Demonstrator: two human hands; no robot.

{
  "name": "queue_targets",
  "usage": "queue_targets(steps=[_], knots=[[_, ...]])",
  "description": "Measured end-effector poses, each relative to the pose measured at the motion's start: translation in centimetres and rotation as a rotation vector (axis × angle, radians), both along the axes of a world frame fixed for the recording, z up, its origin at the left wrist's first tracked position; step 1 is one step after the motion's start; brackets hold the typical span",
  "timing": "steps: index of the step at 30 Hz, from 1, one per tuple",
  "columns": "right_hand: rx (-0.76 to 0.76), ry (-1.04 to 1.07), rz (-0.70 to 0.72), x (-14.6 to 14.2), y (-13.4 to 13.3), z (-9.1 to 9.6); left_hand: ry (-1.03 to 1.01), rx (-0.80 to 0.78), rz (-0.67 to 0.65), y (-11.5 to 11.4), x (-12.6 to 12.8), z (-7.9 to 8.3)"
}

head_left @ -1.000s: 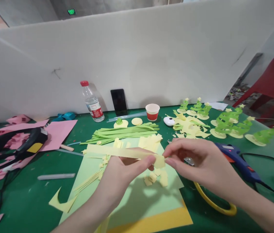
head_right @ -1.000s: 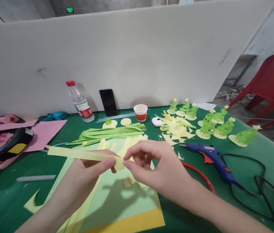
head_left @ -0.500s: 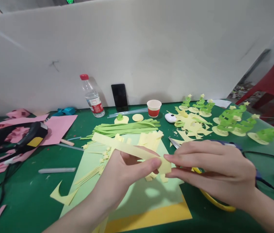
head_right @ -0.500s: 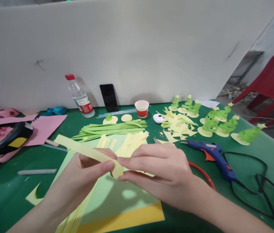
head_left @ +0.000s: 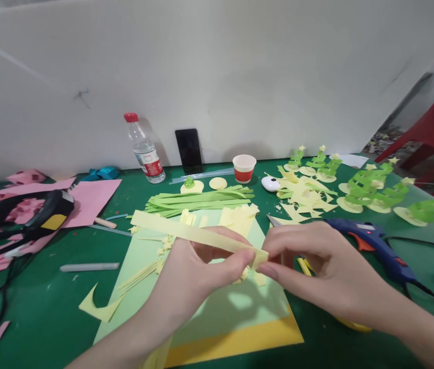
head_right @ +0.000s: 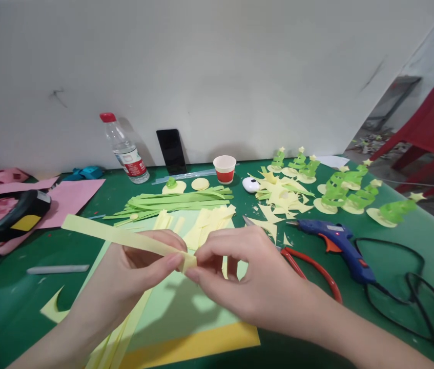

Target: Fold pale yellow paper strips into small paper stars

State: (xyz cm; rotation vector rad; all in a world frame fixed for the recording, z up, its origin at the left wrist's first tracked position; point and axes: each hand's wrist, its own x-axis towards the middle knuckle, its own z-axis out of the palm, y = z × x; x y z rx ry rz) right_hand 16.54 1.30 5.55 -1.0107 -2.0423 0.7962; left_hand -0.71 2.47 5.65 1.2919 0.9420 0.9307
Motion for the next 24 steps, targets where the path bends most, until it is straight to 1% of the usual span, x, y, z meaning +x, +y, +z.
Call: queue_targets(steps=[2, 4, 7, 10, 12, 14, 16, 19, 21, 24], knots=[[-0.084, -0.017, -0.004, -0.1, 0.0, 0.1, 0.031, 0.024, 0.001, 0.1, 0.1, 0.1], [-0.165, 0.015, 0.015, -0.2, 0.1, 0.2, 0.056, 0.021, -0.008, 0.2, 0.2, 0.2], [-0.302, 0.142, 0.040, -0.1, 0.2, 0.1, 0.055, -0.035, -0.039, 0.3, 0.1, 0.0], [-0.407, 0.256, 0.006, 0.1, 0.1, -0.1, -0.005, -0.058, -0.036, 0.3, 0.1, -0.4], [-0.420, 0.307, -0.020, 0.1, 0.0, -0.2, -0.008, -0.009, -0.025, 0.2, 0.2, -0.5], [-0.396, 0.332, -0.036, -0.1, -0.1, -0.3, 0.027, 0.065, 0.001, 0.1, 0.3, -0.5], [-0.363, 0.323, -0.039, -0.4, -0.2, -0.2, 0.062, 0.141, 0.044, 0.0, 0.4, -0.4], [-0.375, 0.279, -0.050, -0.8, -0.2, 0.0, 0.113, 0.229, 0.091, -0.1, 0.4, -0.3], [-0.405, 0.243, -0.056, -0.9, -0.1, 0.1, 0.151, 0.259, 0.094, -0.1, 0.3, -0.2], [-0.407, 0.189, -0.030, -0.8, 0.0, 0.2, 0.203, 0.246, 0.087, -0.1, 0.3, 0.0]])
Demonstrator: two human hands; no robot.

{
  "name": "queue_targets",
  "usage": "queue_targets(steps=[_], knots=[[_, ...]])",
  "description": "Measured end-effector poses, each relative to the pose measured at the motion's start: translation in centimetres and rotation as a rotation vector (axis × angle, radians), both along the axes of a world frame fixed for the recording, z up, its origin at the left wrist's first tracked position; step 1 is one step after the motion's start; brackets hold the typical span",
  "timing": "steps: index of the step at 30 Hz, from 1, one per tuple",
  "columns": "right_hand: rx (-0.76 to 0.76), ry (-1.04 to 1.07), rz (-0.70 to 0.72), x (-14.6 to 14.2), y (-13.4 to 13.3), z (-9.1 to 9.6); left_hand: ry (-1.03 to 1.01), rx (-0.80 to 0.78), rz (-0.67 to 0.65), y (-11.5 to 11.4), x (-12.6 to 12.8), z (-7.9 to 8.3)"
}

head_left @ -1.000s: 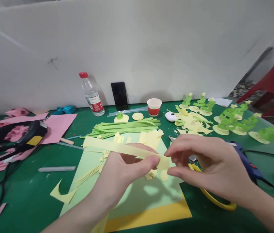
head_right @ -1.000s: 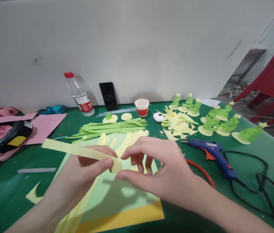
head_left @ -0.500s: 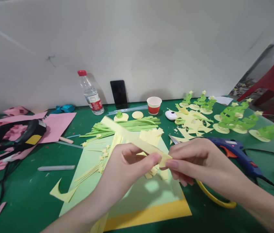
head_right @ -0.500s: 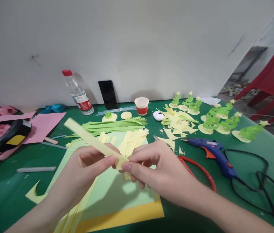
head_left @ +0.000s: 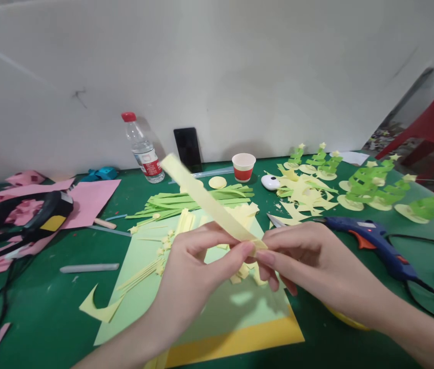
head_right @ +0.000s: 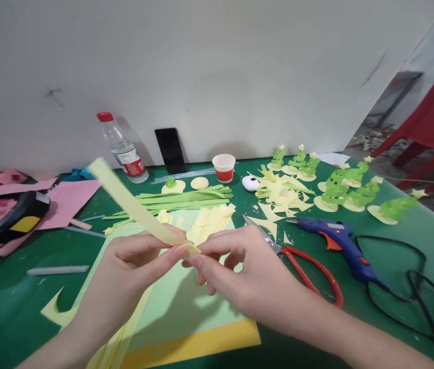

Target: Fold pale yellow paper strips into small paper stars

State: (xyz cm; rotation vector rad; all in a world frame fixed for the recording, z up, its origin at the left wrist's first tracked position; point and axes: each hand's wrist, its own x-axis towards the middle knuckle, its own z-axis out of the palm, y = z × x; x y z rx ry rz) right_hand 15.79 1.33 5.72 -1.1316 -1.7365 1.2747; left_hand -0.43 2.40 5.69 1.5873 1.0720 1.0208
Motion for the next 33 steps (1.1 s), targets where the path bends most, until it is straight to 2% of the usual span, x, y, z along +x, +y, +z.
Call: queue_targets(steps=[4, 7, 12, 17, 21, 26, 30, 33], knots=[[0.035, -0.071, 0.066, 0.4, 0.0, 0.0, 0.081, -0.035, 0.001, 0.1, 0.2, 0.2], [0.018, -0.077, 0.104, 0.5, 0.0, 0.0, 0.048, -0.072, -0.023, 0.2, 0.3, 0.1], [-0.144, -0.007, 0.133, 0.5, 0.1, 0.0, -0.023, -0.151, -0.086, 0.3, 0.0, -0.2], [-0.240, 0.088, 0.157, 0.7, 0.4, -0.2, -0.036, -0.186, -0.103, 0.3, 0.1, -0.2], [-0.381, 0.293, 0.202, 0.7, 0.6, -0.6, -0.077, -0.162, -0.100, 0.2, 0.3, -0.4], [-0.600, 0.506, 0.168, 0.4, 0.5, -0.9, -0.093, -0.051, -0.057, 0.2, 0.2, -0.8], [-0.795, 0.690, 0.225, 0.4, 0.3, -1.2, -0.081, 0.186, -0.102, 0.2, 0.0, -0.9], [-0.954, 0.792, 0.298, 0.4, 0.2, -1.1, -0.092, 0.361, -0.089, 0.1, -0.1, -1.4]])
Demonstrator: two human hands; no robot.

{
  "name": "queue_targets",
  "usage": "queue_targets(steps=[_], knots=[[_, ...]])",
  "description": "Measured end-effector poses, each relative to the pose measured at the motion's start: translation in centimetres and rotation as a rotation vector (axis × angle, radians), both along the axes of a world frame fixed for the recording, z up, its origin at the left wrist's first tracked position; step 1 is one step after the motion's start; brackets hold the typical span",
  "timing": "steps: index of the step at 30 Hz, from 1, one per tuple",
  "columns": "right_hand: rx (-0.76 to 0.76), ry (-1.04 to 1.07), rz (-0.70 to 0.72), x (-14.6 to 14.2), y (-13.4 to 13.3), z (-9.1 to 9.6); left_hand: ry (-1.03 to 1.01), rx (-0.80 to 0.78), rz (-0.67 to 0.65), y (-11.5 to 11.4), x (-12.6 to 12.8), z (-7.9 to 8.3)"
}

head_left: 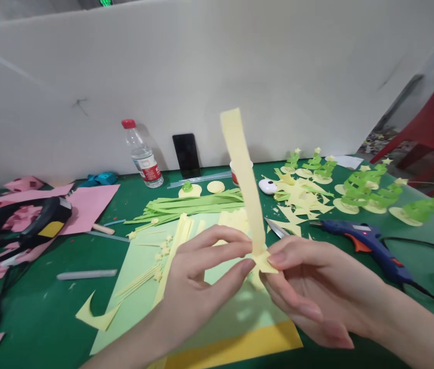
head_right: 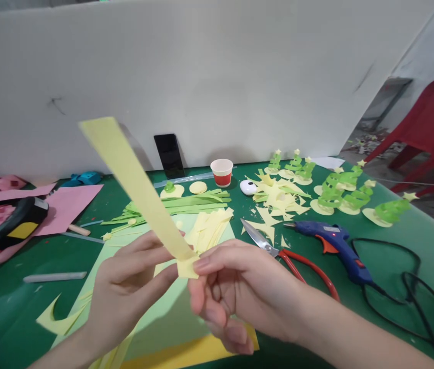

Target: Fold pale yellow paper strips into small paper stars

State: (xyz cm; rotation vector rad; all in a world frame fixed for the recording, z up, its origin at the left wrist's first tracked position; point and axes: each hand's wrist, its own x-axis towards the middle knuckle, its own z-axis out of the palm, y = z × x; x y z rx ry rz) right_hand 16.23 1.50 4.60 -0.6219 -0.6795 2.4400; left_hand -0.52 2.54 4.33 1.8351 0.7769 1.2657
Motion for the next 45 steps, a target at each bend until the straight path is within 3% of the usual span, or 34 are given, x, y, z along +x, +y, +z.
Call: queue_targets(steps=[7, 10, 12, 16, 18, 23, 27, 34, 39, 45], knots=[[-0.132, -0.036, 0.133, -0.1, -0.3, 1.0, 0.063, 0.339, 0.010, 0.1, -0.6, -0.5], [-0.073, -0.066, 0.092, -0.2, -0.2, 0.9, 0.078, 0.344, 0.040, 0.0, -0.6, -0.1], [0.071, -0.149, 0.009, -0.2, 0.0, 0.7, 0.046, 0.253, 0.074, -0.2, -0.4, 0.1], [0.515, -0.490, -0.264, -0.3, 0.0, 0.8, -0.005, -0.004, 0.087, -0.5, -0.1, 0.7], [0.687, -0.595, -0.327, -0.3, -0.1, 1.1, -0.022, -0.101, 0.074, -0.6, -0.2, 0.9], [0.849, -0.672, -0.426, -0.4, -0.4, 1.5, -0.074, -0.234, 0.007, -0.6, -0.5, 1.0], [0.814, -0.631, -0.448, -0.4, -0.7, 1.6, -0.084, -0.260, -0.006, -0.6, -0.5, 0.7], [0.420, -0.512, -0.342, -0.3, -0.7, 1.6, 0.025, -0.251, -0.072, -0.9, -0.3, 0.8], [0.396, -0.467, -0.306, 0.1, -0.5, 1.1, 0.303, -0.170, -0.143, -0.8, -0.3, 0.8], [0.399, -0.361, -0.226, 0.1, -0.2, 1.0, 0.323, -0.096, -0.170, -0.6, -0.5, 1.0]])
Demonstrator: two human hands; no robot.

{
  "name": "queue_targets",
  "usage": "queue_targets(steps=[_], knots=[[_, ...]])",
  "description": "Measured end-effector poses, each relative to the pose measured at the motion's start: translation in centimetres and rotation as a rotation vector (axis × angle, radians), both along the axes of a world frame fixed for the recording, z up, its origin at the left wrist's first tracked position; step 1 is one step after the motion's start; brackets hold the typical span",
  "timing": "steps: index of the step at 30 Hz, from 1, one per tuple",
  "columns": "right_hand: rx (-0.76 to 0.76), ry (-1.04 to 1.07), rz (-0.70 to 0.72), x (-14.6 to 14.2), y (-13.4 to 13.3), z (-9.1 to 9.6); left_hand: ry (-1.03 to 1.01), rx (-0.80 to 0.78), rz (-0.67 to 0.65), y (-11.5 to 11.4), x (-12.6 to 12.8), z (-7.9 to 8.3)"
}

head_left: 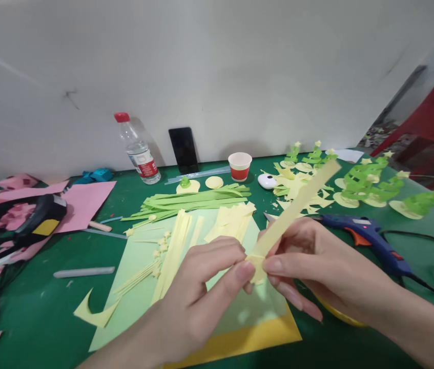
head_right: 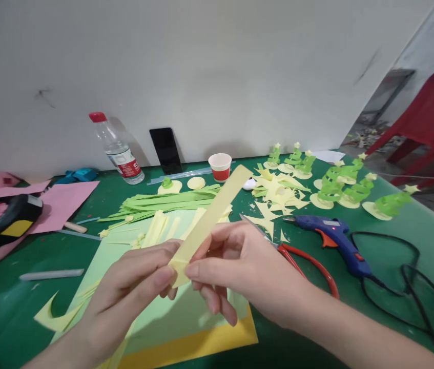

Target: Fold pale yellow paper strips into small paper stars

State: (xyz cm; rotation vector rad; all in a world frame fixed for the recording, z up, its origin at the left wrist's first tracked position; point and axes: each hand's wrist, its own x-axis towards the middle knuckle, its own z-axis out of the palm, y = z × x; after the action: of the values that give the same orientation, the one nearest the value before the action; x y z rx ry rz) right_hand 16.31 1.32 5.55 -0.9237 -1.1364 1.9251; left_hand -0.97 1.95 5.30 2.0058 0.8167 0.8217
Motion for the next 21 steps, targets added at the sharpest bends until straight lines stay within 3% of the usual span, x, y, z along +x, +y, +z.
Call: queue_targets(steps=[3, 5, 11, 16, 21], knots=[[0.019, -0.030, -0.054, -0.2, -0.2, 0.1, -0.028, 0.013, 0.019, 0.0, -0.1, -0.1], [0.122, -0.107, -0.165, -0.4, -0.5, 0.1, -0.045, 0.010, 0.042, 0.1, -0.1, -0.1], [0.769, -0.295, -0.336, -0.7, -0.6, -0.1, -0.088, -0.088, 0.067, 0.0, -0.2, 0.1], [1.341, -0.557, -0.378, -0.2, -0.5, -0.6, -0.195, -0.316, 0.060, 0.1, -0.3, -0.5], [1.632, -0.824, -0.334, 0.7, -0.7, -1.1, -0.313, -0.583, 0.016, 0.3, 0.0, -0.4]])
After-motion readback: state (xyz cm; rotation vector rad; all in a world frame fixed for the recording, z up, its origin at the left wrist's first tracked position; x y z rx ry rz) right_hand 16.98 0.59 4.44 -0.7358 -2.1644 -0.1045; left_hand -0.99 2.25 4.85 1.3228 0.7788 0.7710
